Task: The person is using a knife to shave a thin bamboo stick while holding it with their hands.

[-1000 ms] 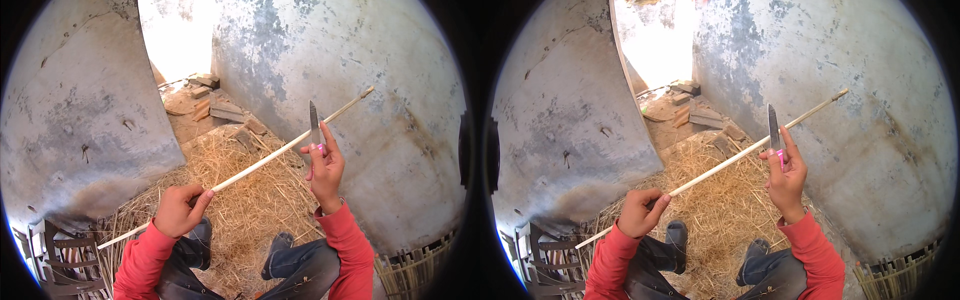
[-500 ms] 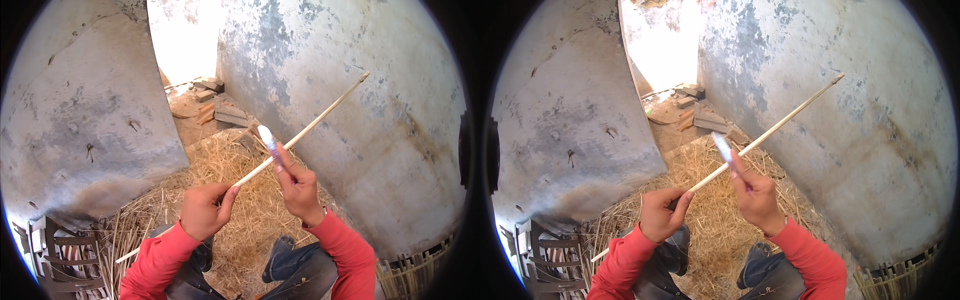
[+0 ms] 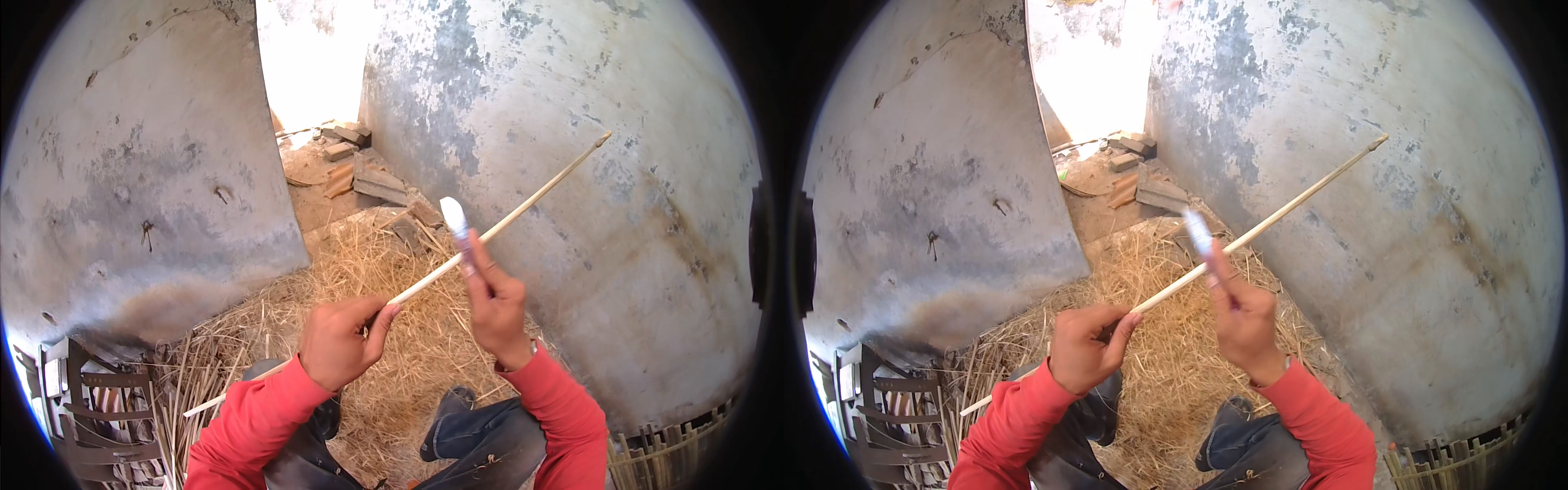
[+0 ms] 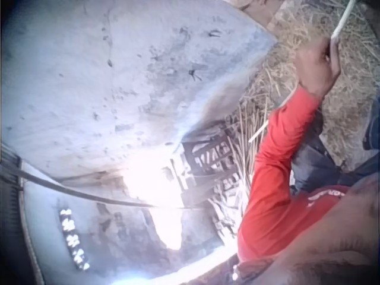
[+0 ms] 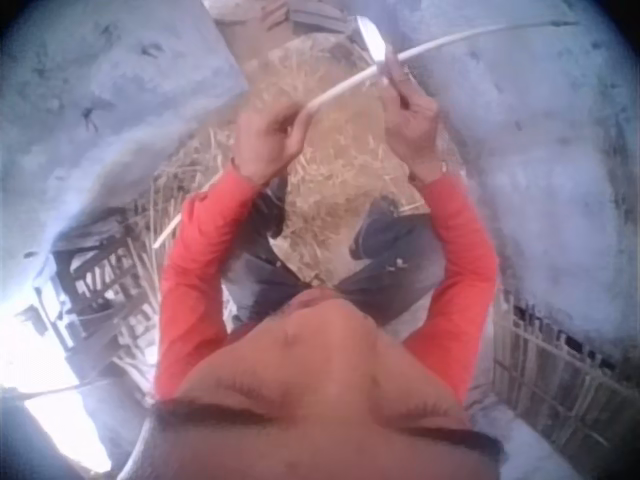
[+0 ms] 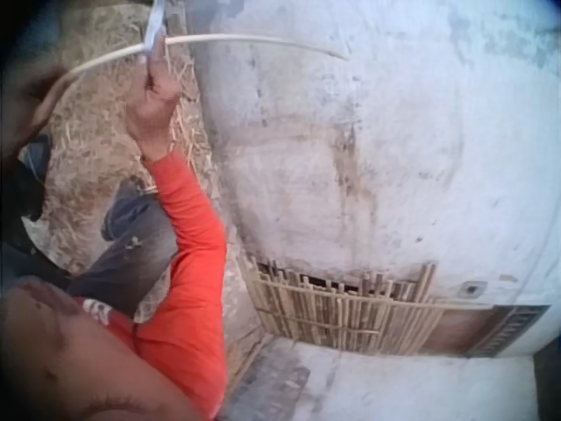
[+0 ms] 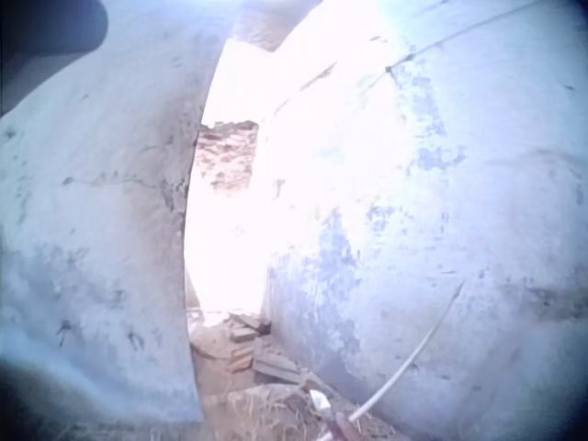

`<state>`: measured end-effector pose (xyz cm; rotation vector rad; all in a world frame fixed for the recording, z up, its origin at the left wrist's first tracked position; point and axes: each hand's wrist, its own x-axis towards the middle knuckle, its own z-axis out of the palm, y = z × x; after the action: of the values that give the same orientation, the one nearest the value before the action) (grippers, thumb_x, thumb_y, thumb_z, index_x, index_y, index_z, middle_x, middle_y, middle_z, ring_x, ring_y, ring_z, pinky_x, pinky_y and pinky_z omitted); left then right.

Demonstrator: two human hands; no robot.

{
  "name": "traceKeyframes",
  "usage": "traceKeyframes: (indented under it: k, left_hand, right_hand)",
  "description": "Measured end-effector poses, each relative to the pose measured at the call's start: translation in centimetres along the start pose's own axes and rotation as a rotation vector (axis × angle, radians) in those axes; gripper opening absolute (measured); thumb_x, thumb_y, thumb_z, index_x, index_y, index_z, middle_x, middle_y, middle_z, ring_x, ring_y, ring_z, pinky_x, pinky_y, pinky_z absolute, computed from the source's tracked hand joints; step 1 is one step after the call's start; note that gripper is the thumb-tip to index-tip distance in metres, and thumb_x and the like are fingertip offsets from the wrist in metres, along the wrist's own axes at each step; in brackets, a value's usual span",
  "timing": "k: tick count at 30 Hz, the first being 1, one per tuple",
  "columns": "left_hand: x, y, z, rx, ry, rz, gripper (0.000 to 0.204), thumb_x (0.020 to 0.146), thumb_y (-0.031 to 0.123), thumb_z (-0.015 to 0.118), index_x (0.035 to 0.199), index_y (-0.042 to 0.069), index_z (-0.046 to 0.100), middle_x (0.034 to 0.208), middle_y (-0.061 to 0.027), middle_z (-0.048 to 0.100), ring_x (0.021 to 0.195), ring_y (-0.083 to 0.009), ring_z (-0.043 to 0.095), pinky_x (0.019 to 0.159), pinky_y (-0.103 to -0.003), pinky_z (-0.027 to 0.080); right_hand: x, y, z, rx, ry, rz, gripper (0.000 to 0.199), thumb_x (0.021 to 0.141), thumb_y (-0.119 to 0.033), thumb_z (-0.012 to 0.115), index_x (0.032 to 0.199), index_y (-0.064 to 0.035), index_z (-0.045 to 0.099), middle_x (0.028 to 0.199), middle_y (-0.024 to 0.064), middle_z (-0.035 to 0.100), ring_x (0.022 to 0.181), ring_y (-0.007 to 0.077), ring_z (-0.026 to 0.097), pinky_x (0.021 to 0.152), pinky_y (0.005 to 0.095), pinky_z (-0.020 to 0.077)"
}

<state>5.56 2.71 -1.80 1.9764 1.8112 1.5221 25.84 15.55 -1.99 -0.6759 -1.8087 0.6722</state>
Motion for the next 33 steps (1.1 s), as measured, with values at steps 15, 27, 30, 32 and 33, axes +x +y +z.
traceKeyframes:
  k: [15, 27, 30, 32, 33]
  left_hand:
    - [0.3, 0.0, -0.7, -0.063, -0.007, -0.134, 0.017, 0.098, 0.012, 0.077, 0.091, -0.003, 0.077, 0.056, -0.0075, 0.056, 0.048, -0.0092, 0.046, 0.047, -0.03, 0.036]
    - [0.3, 0.4, -1.4, -0.077, -0.033, -0.13, 0.017, 0.096, 0.013, 0.079, 0.09, -0.002, 0.077, 0.057, -0.0089, 0.058, 0.049, -0.0102, 0.047, 0.048, -0.03, 0.038]
    - [0.1, -0.3, -0.9, -0.036, -0.06, -0.126, 0.017, 0.096, 0.014, 0.079, 0.09, -0.002, 0.078, 0.056, -0.0093, 0.058, 0.049, -0.01, 0.048, 0.048, -0.03, 0.038]
    - [0.3, -0.3, -0.8, -0.063, -0.075, -0.135, 0.017, 0.097, 0.014, 0.079, 0.092, -0.002, 0.078, 0.057, -0.0092, 0.059, 0.05, -0.01, 0.05, 0.049, -0.03, 0.039]
    - [0.4, -0.2, -1.0, -0.081, -0.087, -0.142, 0.017, 0.097, 0.014, 0.079, 0.093, -0.002, 0.078, 0.058, -0.0091, 0.06, 0.051, -0.0099, 0.051, 0.05, -0.03, 0.04]
  right_hand:
    - [-0.1, 0.5, 1.9, 0.0, -0.062, -0.057, 0.051, 0.105, -0.003, 0.06, 0.156, -0.0085, 0.054, 0.082, 0.0074, 0.072, 0.062, 0.0047, 0.051, 0.054, 0.0269, 0.0422]
    - [0.6, -0.6, 1.6, 0.067, -0.029, 0.036, 0.05, 0.104, -0.003, 0.062, 0.154, -0.0052, 0.056, 0.077, 0.0153, 0.071, 0.058, 0.0105, 0.053, 0.054, 0.031, 0.0451]
    - [-0.7, -1.3, 2.1, -0.022, -0.224, -0.053, 0.05, 0.105, -0.002, 0.061, 0.154, -0.0052, 0.055, 0.118, 0.0174, 0.079, 0.087, 0.0065, 0.068, 0.075, 0.0253, 0.0531]
    - [-1.5, -1.8, 3.2, -0.025, -0.314, -0.134, 0.051, 0.104, -0.002, 0.062, 0.154, -0.0053, 0.055, 0.113, 0.0152, 0.08, 0.083, 0.0061, 0.067, 0.073, 0.0257, 0.053]
    - [-1.7, -1.9, 3.5, -0.019, -0.402, -0.22, 0.051, 0.104, -0.002, 0.063, 0.154, -0.0053, 0.056, 0.108, 0.0131, 0.08, 0.079, 0.0058, 0.065, 0.07, 0.0262, 0.0529]
